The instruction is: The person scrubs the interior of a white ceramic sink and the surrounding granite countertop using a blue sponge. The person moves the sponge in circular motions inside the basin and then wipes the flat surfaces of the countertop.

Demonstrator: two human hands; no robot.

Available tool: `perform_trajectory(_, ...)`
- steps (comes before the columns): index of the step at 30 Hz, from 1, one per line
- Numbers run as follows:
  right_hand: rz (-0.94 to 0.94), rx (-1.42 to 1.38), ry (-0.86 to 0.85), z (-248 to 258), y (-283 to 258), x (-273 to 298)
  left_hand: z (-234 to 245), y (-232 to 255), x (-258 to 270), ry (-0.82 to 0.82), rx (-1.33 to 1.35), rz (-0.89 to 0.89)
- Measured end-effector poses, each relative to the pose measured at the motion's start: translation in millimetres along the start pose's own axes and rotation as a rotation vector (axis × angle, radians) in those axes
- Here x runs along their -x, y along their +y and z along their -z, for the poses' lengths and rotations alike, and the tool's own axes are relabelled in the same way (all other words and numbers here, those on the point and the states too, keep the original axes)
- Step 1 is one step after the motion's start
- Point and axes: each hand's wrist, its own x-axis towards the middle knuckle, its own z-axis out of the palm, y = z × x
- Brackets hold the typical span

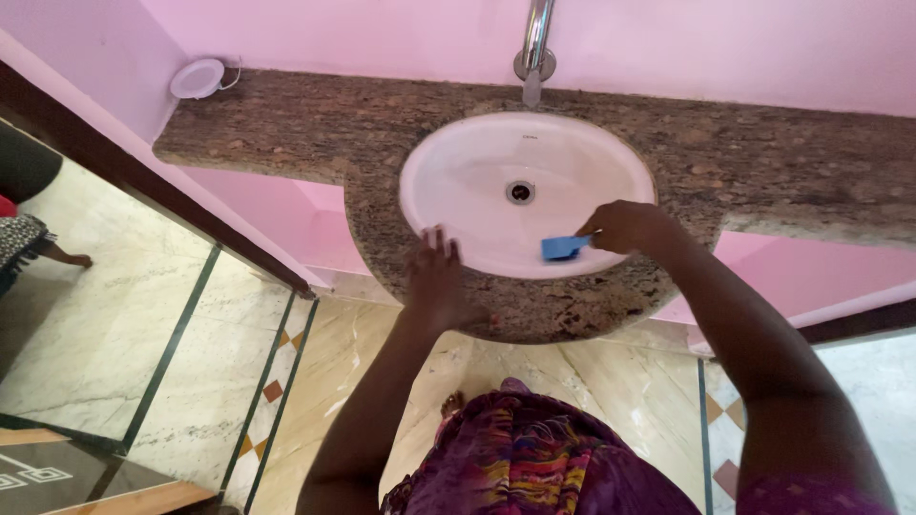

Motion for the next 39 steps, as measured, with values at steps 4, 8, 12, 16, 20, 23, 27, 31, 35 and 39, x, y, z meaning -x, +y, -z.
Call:
perform_trajectory(4, -0.159, 0.105, 0.072, -7.3, 0.3, -15.4, -2.7, 25.3, -42.9, -0.236, -0.117, -0.17)
perform_trajectory(8, -0.162, -0.016, 0.274, -18.9, 8.0, -89.9, -36.1, 34.7, -73.2, -0.278, -0.12, -0.196)
perform_trajectory(12, -0.092, -0.156, 0.412, -15.4, 33.2, -119.1, -42.9, 29.6, -66.7, -0.278, -0.092, -0.234)
perform_trajectory(16, -0.288, -0.132, 0.299, -24.6, 55.8, -132.9, -33.9, 32.7, -56.8, -0.228, -0.046, -0.243)
perform_trajectory(20, -0.276, -0.308, 0.419, -39.3, 34.0, -186.2, -33.3, 32.7, -53.5, -0.222, -0.021, -0.234)
perform_trajectory(23, -0.159, -0.238, 0.442, -35.4, 23.2, -207.5, -46.9, 29.7, -64.5, -0.224, -0.026, -0.249)
perform_trajectory(27, -0.157, -0.125, 0.407, -13.2, 29.9, -200.8, -70.5, 23.5, -80.7, -0.11, -0.055, -0.282)
perform_trajectory(31, -0.221, -0.111, 0.408, -23.5, -5.8, -184.8, -89.7, 17.6, -81.7, 0.027, 0.023, -0.347)
perform_trajectory(35, -0.241, -0.17, 0.388, -14.8, -0.9, -159.2, -47.4, 10.7, -46.4, -0.027, -0.088, -0.304)
perform_trajectory(39, -0.319, -0.087, 0.361, -32.3, 5.2, -130.0, 20.7, -10.0, -0.7, -0.178, 0.047, 0.041)
